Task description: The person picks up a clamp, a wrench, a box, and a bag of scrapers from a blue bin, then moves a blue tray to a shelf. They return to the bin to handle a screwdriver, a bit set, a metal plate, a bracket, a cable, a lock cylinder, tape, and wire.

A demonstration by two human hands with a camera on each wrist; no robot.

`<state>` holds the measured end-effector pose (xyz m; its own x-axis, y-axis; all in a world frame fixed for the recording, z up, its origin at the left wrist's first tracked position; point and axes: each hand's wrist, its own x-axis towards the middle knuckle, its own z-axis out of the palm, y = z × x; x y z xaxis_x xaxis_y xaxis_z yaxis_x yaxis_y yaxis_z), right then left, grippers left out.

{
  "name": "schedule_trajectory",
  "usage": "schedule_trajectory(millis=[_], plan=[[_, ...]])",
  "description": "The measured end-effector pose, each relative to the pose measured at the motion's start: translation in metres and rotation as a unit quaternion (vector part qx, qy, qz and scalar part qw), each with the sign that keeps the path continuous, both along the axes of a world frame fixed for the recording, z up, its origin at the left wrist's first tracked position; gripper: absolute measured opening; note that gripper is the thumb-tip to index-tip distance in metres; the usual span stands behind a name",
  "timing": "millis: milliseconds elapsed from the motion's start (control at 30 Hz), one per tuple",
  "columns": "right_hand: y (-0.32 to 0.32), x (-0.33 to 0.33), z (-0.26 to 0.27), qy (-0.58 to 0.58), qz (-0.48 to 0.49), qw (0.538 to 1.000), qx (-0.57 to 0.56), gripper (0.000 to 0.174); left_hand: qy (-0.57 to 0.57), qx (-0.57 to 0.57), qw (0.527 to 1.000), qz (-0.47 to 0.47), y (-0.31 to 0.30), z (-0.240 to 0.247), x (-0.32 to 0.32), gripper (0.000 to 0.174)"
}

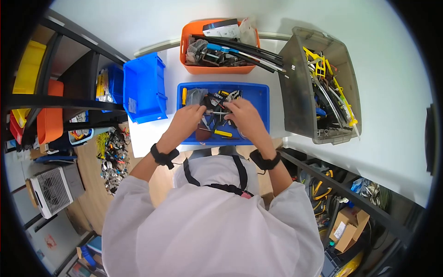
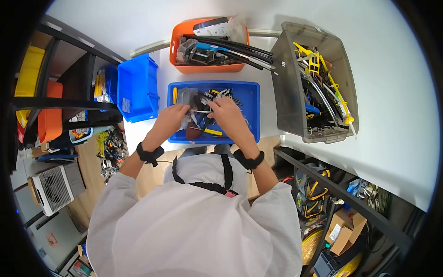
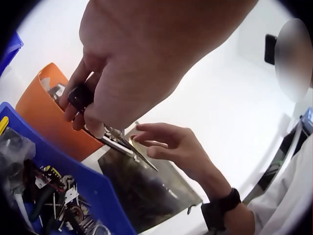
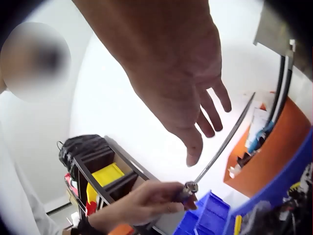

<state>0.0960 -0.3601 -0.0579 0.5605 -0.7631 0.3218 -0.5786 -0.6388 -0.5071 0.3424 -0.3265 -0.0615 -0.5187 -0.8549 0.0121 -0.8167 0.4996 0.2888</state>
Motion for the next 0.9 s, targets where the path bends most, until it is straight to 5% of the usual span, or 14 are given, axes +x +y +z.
schedule_trajectory(millis=[133,167,200,233,267,333,400,467,600,767,900], plan=[[0.002,0.001,0.091,-0.064,-0.063,0.989,-0.115,0.041,0.077,0.065,0.989,0.108,0.004,0.032,0.022,0.030],[0.008,0.000,0.099,-0.120,-0.121,0.982,-0.085,0.041,0.261,0.193,0.933,0.154,0.007,0.039,0.026,0.029],[0.014,-0.001,0.103,-0.176,-0.177,0.967,-0.054,0.041,0.431,0.309,0.826,0.190,0.010,0.048,0.029,0.029],[0.018,-0.001,0.105,-0.210,-0.192,0.959,-0.007,0.036,0.509,0.356,0.767,0.161,0.013,0.066,0.027,0.029],[0.019,0.000,0.108,-0.214,-0.192,0.958,-0.008,0.036,0.507,0.354,0.769,0.162,0.017,0.082,0.024,0.029],[0.021,0.001,0.114,-0.249,-0.089,0.942,0.204,0.035,0.606,0.448,0.645,0.124,0.023,0.106,0.019,0.033],[0.025,0.013,0.116,-0.260,-0.059,0.925,0.271,0.031,0.608,0.462,0.637,0.101,0.028,0.121,0.012,0.037],[0.028,0.027,0.114,-0.360,0.026,0.848,0.388,0.032,0.650,0.496,0.574,0.050,0.033,0.129,0.003,0.042],[0.031,0.027,0.121,-0.354,0.066,0.751,0.554,0.035,0.660,0.539,0.522,0.034,0.043,0.117,-0.007,0.043],[0.035,0.024,0.118,-0.362,0.059,0.765,0.530,0.035,0.652,0.558,0.513,0.031,0.046,0.106,-0.013,0.042],[0.031,0.016,0.117,-0.373,0.041,0.730,0.571,0.034,0.596,0.519,0.604,0.104,0.045,0.101,-0.022,0.048]])
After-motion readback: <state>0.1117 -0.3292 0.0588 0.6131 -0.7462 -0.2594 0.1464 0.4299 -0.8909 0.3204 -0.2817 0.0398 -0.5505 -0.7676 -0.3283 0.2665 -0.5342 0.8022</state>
